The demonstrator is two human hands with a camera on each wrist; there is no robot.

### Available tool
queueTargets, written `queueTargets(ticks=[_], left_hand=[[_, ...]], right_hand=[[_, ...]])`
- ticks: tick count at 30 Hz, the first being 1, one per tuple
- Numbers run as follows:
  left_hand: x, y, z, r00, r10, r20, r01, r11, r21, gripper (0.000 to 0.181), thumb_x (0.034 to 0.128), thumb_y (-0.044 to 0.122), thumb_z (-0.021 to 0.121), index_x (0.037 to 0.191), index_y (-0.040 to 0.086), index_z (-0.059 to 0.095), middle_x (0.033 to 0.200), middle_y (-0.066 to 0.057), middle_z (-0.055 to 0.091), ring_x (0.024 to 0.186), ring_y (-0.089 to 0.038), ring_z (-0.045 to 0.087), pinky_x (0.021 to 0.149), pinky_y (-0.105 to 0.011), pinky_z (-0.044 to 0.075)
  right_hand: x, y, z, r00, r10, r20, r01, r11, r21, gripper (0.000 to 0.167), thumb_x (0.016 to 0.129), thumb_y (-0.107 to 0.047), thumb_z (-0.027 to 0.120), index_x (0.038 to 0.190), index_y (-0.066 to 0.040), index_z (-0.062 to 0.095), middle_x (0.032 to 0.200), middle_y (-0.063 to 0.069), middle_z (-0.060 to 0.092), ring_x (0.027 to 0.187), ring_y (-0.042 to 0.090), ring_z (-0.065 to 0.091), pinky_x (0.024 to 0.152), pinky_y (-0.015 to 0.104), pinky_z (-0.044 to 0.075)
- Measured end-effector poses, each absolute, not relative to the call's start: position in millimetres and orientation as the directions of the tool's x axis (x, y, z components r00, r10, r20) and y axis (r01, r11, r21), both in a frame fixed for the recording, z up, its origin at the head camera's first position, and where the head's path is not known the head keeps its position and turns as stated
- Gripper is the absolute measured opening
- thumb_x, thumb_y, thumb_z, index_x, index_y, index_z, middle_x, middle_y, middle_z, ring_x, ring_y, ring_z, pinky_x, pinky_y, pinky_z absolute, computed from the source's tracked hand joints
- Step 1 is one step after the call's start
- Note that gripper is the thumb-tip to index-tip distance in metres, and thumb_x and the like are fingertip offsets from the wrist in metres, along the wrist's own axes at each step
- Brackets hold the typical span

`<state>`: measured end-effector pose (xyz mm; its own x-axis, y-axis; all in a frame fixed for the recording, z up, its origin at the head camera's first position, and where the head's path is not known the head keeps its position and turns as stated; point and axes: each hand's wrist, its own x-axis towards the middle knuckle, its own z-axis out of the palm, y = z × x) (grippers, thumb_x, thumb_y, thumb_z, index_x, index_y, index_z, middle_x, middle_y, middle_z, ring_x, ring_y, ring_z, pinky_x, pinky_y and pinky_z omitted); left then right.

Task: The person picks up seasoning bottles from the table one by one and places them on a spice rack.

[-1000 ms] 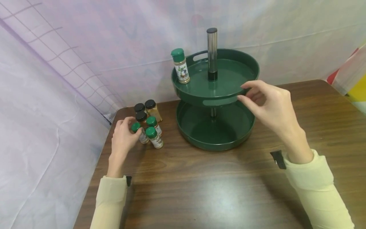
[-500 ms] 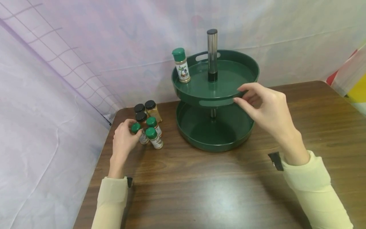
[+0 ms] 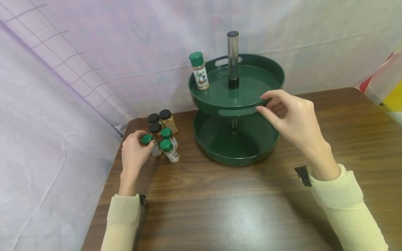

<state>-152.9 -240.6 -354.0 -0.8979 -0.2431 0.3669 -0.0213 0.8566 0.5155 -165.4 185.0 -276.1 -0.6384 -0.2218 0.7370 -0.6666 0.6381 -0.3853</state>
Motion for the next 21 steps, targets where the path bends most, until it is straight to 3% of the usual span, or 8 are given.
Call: queueTargets(ticks=[21], left_hand=[[-144.6,-234.4,-310.2,-0.817,-0.304,0.49,0.017,0.836,0.548,0.037,0.0858,0.015,0.071,0.118,-0.003,0.069,0.1,-0.022,0.067,0.084,-0.036,0.061,0.081,-0.052,0.047]], right_hand=[[-164.4,182.2,-278.1,-0.632,-0.225,0.742,-0.671,0.639,-0.377,0.026,0.086,-0.007,0.08,0.109,-0.002,0.069,0.08,0.006,0.07,0.066,0.016,0.066,0.067,0.009,0.043]])
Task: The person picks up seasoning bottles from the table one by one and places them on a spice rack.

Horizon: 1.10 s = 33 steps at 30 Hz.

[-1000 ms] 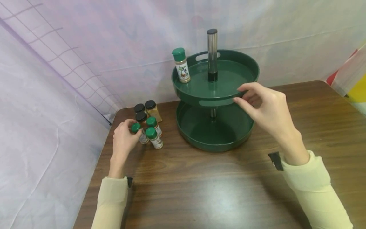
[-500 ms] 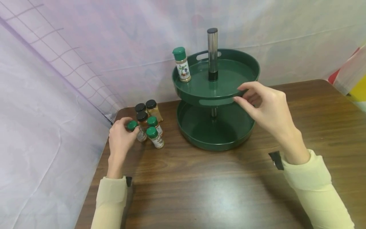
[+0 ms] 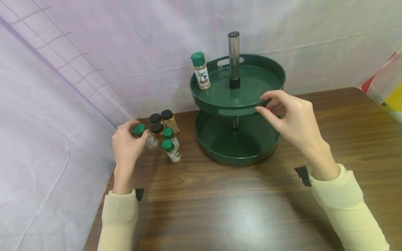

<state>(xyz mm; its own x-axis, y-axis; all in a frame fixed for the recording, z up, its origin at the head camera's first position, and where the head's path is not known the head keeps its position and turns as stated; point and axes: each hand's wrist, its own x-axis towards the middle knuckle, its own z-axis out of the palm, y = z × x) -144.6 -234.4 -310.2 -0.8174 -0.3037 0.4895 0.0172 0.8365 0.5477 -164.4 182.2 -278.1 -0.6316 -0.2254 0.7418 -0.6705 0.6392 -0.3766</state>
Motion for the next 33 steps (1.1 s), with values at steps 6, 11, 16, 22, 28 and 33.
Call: queueTargets(ticks=[6,11,16,22,28,33], left_hand=[[-139.0,-228.5,-287.3,-0.798,-0.313,0.514,0.03,0.832,0.554,0.036,0.0858,0.015,0.071,0.117,-0.002,0.07,0.105,-0.021,0.069,0.084,-0.035,0.064,0.085,-0.05,0.047],[-136.6,-218.9,-268.3,-0.793,-0.312,0.524,0.036,0.834,0.551,0.036,0.0865,0.017,0.07,0.119,0.0,0.07,0.108,-0.019,0.069,0.085,-0.033,0.068,0.084,-0.047,0.05],[-135.9,-208.5,-253.5,-0.783,-0.306,0.542,0.052,0.835,0.547,0.036,0.0864,0.018,0.07,0.119,0.002,0.071,0.11,-0.017,0.07,0.084,-0.031,0.07,0.081,-0.043,0.054],[-134.8,-196.9,-239.5,-0.777,-0.307,0.549,0.06,0.833,0.55,0.036,0.0874,0.018,0.07,0.12,0.002,0.071,0.11,-0.015,0.07,0.083,-0.029,0.07,0.078,-0.041,0.055],[-134.2,-183.5,-224.1,-0.774,-0.3,0.558,0.084,0.824,0.56,0.036,0.0882,0.018,0.071,0.12,0.003,0.071,0.11,-0.015,0.069,0.084,-0.029,0.069,0.087,-0.041,0.051],[-136.6,-175.7,-212.5,-0.769,-0.293,0.568,0.101,0.822,0.561,0.035,0.0882,0.018,0.07,0.12,0.004,0.071,0.109,-0.013,0.07,0.084,-0.027,0.069,0.08,-0.033,0.052]], right_hand=[[-165.7,183.4,-277.3,-0.63,-0.229,0.742,-0.682,0.62,-0.388,0.025,0.086,-0.008,0.08,0.109,-0.003,0.07,0.08,0.006,0.071,0.066,0.016,0.066,0.067,0.009,0.043],[-166.5,185.1,-276.5,-0.626,-0.237,0.743,-0.691,0.611,-0.387,0.025,0.086,-0.008,0.08,0.109,-0.003,0.07,0.079,0.006,0.07,0.066,0.016,0.066,0.068,0.009,0.043],[-168.0,186.8,-276.1,-0.621,-0.243,0.745,-0.7,0.599,-0.388,0.026,0.086,-0.007,0.08,0.109,-0.002,0.07,0.079,0.006,0.07,0.067,0.017,0.066,0.069,0.009,0.044],[-169.9,186.3,-277.2,-0.618,-0.253,0.744,-0.713,0.578,-0.397,0.026,0.086,-0.008,0.081,0.11,-0.003,0.07,0.079,0.006,0.07,0.068,0.018,0.067,0.069,0.013,0.044],[-171.8,186.2,-279.4,-0.607,-0.26,0.751,-0.727,0.564,-0.392,0.026,0.085,-0.009,0.081,0.109,-0.003,0.071,0.078,0.006,0.07,0.068,0.018,0.066,0.068,0.016,0.042],[-172.4,185.7,-279.7,-0.605,-0.258,0.753,-0.729,0.559,-0.395,0.026,0.085,-0.008,0.082,0.108,-0.003,0.071,0.078,0.006,0.07,0.068,0.018,0.066,0.068,0.018,0.043]])
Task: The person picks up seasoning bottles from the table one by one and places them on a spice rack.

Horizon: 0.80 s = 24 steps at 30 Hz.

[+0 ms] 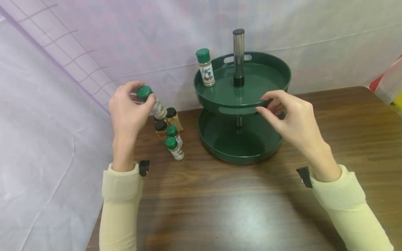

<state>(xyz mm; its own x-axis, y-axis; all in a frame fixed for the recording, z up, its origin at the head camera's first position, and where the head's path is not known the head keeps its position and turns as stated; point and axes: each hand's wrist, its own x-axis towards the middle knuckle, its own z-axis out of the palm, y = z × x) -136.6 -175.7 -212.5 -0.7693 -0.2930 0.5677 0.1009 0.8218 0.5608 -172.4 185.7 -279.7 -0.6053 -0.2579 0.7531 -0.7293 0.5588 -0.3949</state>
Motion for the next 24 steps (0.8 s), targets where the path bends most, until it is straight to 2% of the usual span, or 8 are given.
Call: queueTargets(ticks=[4,14,24], left_hand=[[-138.1,-169.7,-204.4,-0.767,-0.287,0.574,0.111,0.822,0.559,0.034,0.0878,0.018,0.069,0.119,0.005,0.072,0.108,-0.012,0.07,0.083,-0.027,0.07,0.074,-0.026,0.05],[-141.4,-152.4,-185.7,-0.753,-0.236,0.614,0.192,0.814,0.548,0.033,0.0888,0.019,0.068,0.119,0.005,0.072,0.106,-0.011,0.069,0.083,-0.025,0.068,0.07,-0.019,0.047],[-146.6,-141.5,-177.0,-0.752,-0.213,0.624,0.23,0.802,0.551,0.033,0.0904,0.021,0.066,0.121,0.008,0.072,0.108,-0.008,0.07,0.083,-0.022,0.067,0.071,-0.021,0.047]], right_hand=[[-172.0,184.9,-279.7,-0.595,-0.262,0.76,-0.737,0.556,-0.385,0.026,0.086,-0.008,0.081,0.108,-0.003,0.071,0.078,0.006,0.07,0.068,0.018,0.065,0.067,0.021,0.044],[-169.9,182.5,-283.0,-0.581,-0.261,0.771,-0.745,0.553,-0.374,0.025,0.086,-0.007,0.08,0.108,-0.003,0.07,0.077,0.006,0.069,0.069,0.019,0.065,0.068,0.023,0.044],[-168.4,177.6,-286.9,-0.55,-0.271,0.79,-0.764,0.545,-0.345,0.026,0.085,-0.006,0.081,0.109,-0.002,0.069,0.077,0.008,0.068,0.069,0.019,0.064,0.068,0.026,0.045]])
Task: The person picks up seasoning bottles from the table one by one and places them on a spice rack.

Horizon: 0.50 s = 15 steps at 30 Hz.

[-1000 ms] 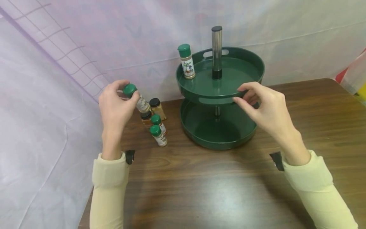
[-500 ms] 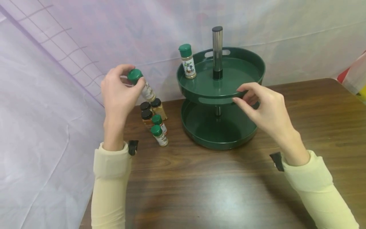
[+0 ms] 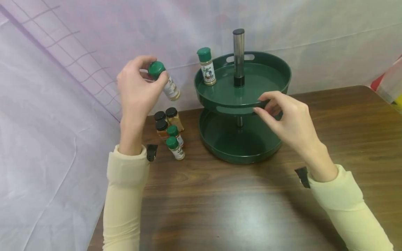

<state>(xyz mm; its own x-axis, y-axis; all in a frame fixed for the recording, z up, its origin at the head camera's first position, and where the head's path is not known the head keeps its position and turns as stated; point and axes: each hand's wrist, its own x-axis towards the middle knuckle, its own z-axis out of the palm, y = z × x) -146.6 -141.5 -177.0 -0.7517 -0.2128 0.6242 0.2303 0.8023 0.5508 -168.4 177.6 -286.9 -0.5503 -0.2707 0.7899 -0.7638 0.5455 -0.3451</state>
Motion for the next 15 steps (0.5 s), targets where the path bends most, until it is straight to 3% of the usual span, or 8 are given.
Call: queueTargets(ticks=[15], left_hand=[[-161.8,-115.8,-163.0,-0.721,-0.182,0.669,0.324,0.764,0.558,0.033,0.0918,0.019,0.067,0.123,0.007,0.07,0.109,-0.008,0.069,0.084,-0.019,0.066,0.074,-0.018,0.049]], right_hand=[[-166.8,176.1,-286.8,-0.539,-0.285,0.793,-0.775,0.537,-0.334,0.027,0.086,-0.006,0.08,0.11,0.0,0.068,0.077,0.009,0.067,0.068,0.019,0.064,0.068,0.024,0.045]])
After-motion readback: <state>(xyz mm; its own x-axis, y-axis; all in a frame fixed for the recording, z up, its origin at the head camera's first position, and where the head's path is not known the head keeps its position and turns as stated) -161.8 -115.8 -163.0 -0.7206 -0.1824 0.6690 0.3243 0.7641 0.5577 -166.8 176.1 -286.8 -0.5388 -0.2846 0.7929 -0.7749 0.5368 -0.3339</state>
